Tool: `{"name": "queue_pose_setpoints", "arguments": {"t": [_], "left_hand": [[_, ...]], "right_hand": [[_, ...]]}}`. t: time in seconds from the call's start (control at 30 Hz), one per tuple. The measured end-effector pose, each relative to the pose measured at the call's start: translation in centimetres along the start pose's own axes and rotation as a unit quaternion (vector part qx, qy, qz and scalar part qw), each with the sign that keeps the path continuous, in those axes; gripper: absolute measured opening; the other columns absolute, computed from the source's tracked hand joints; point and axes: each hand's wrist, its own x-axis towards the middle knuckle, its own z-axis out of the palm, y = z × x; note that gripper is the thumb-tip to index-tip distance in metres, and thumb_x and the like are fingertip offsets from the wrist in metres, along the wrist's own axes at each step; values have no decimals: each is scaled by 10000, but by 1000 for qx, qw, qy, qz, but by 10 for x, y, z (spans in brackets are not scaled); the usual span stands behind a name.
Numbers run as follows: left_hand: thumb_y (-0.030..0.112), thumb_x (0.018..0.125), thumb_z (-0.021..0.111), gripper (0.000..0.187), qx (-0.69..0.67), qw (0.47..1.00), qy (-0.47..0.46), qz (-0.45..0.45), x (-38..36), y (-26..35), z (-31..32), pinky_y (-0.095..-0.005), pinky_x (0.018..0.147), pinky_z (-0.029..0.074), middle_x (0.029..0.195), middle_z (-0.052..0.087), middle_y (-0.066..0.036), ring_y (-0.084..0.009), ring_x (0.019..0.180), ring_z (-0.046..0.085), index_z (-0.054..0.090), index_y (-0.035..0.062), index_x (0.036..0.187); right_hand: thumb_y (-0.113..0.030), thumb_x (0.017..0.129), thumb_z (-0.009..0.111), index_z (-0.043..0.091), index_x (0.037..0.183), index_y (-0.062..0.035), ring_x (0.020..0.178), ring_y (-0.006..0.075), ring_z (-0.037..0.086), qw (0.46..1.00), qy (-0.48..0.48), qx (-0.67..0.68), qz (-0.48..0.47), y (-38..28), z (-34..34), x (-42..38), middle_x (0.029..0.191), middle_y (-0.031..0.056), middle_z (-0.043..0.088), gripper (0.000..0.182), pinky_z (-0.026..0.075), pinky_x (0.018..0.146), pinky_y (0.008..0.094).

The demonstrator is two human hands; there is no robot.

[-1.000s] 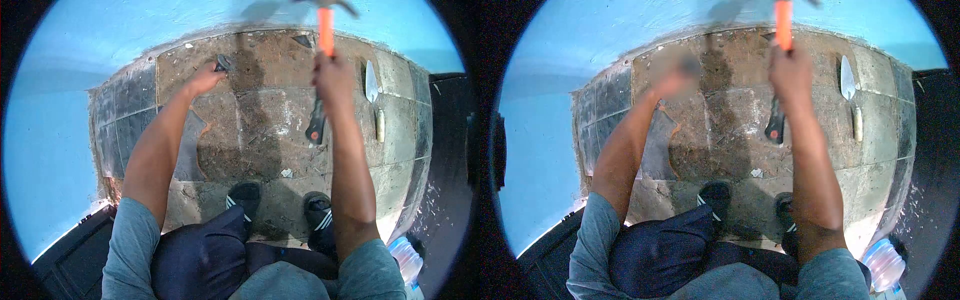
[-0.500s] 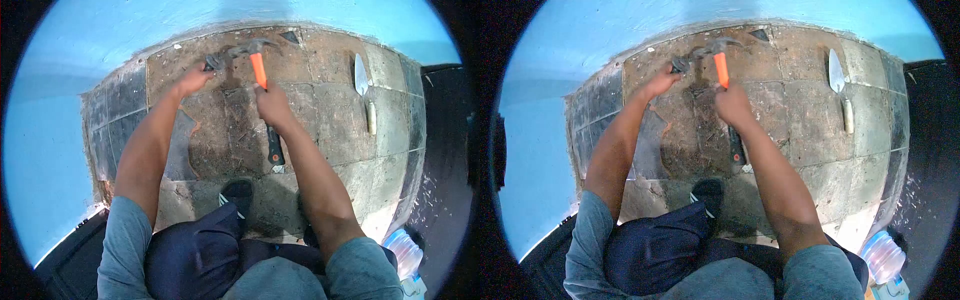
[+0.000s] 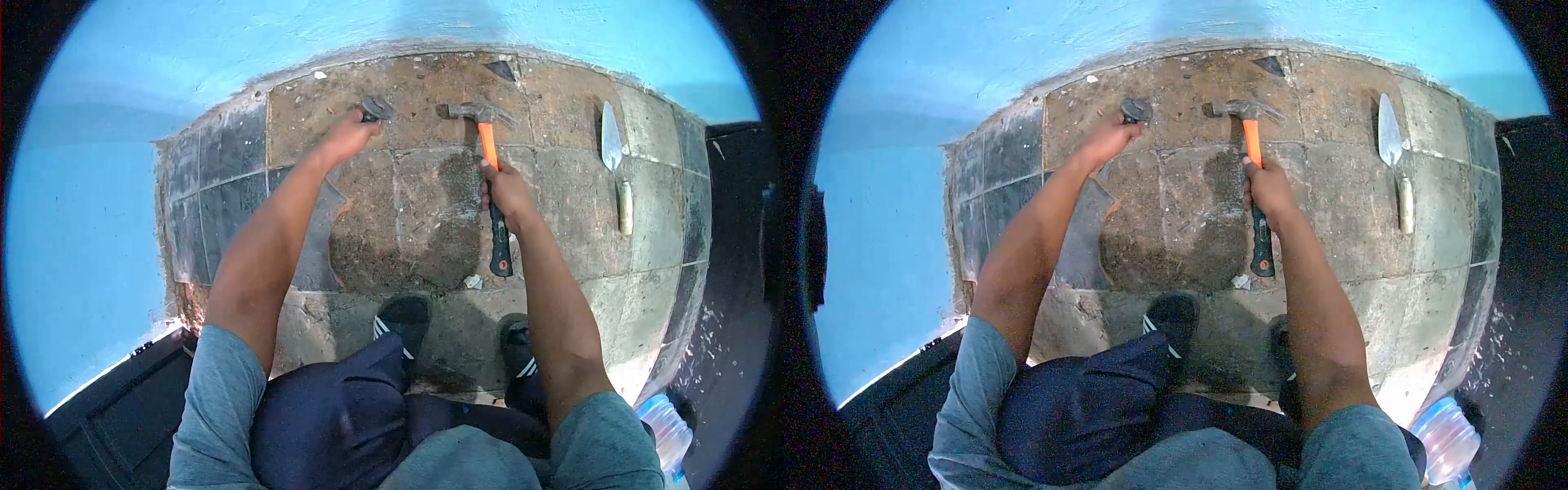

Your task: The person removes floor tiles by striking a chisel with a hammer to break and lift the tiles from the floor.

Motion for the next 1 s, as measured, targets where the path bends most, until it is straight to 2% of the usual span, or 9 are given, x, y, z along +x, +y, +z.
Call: {"name": "queue_pose_setpoints", "arguments": {"t": [0.17, 0.27, 0.37, 0.57, 0.77, 0.87, 0.93, 0.97, 1.0], "left_hand": [[242, 851, 637, 325, -39, 999, 8, 30, 20, -28, 12, -342, 709, 442, 833, 628, -71, -174, 768, 556, 652, -19, 1045], [282, 877, 637, 469, 75, 997, 1, -8, 2, 7, 5, -410, 884, 473, 1050, 680, -216, -307, 1006, 648, 611, -55, 1202], [267, 875, 629, 505, 72, 997, -33, 6, 15, -10, 13, -417, 946, 460, 1146, 663, -245, -332, 1102, 632, 581, -70, 1248], [262, 863, 629, 568, 0, 998, -55, -9, 21, -23, 16, -427, 962, 456, 1196, 652, -253, -375, 1123, 619, 535, -74, 1311], [285, 868, 639, 531, 14, 999, -38, 0, 17, -19, 14, -427, 945, 462, 1155, 662, -238, -347, 1091, 632, 569, -54, 1270], [298, 880, 630, 507, 70, 996, -61, -15, 13, -7, 11, -430, 951, 465, 1145, 668, -240, -357, 1098, 635, 585, -47, 1248], [270, 882, 646, 404, 47, 998, -26, 19, 4, 0, 14, -405, 826, 472, 966, 655, -176, -264, 898, 609, 612, -44, 1133], [256, 883, 654, 357, 36, 999, -10, 35, 1, 0, 16, -392, 764, 476, 876, 649, -144, -218, 798, 596, 625, -43, 1075], [265, 887, 654, 372, 43, 998, -18, 33, 4, -3, 17, -397, 772, 476, 882, 651, -148, -228, 809, 600, 619, -48, 1085]], "right_hand": [[-167, 1032, 530, 538, 1148, -22, 645, 155, 591, 996, -27, 80, 25, 1, -2, 6, 808, 46, 565, 186, 508, 559, 308], [-129, 1025, 521, 518, 1186, -16, 714, 165, 613, 989, -28, 128, 60, -11, 2, -1, 875, 64, 581, 197, 535, 596, 311], [-111, 996, 547, 517, 1157, -26, 668, 187, 618, 992, -26, 110, 49, -2, 2, 8, 853, 69, 593, 184, 514, 552, 326], [-91, 980, 545, 529, 1132, -22, 630, 174, 576, 991, -27, 127, 31, 6, 3, 13, 813, 58, 576, 168, 473, 530, 319], [-215, 1014, 557, 581, 1078, -49, 589, 112, 503, 998, 47, 30, 7, -19, 0, 8, 712, -4, 512, 179, 413, 538, 273], [-263, 1026, 549, 605, 1018, -49, 568, 103, 488, 986, 136, -8, -97, -69, -18, -17, 691, -4, 513, 222, 398, 523, 270], [-310, 1039, 538, 615, 994, -55, 558, 92, 477, 963, 209, -50, -162, -118, -30, -40, 699, 1, 522, 271, 384, 512, 257], [-325, 1040, 535, 612, 1004, -42, 540, 101, 488, 952, 215, -11, -217, -133, -41, -41, 686, 7, 528, 295, 391, 497, 263], [-340, 1041, 532, 608, 1013, -30, 522, 110, 500, 937, 221, 28, -271, -147, -50, -41, 673, 14, 535, 321, 398, 483, 270]]}}
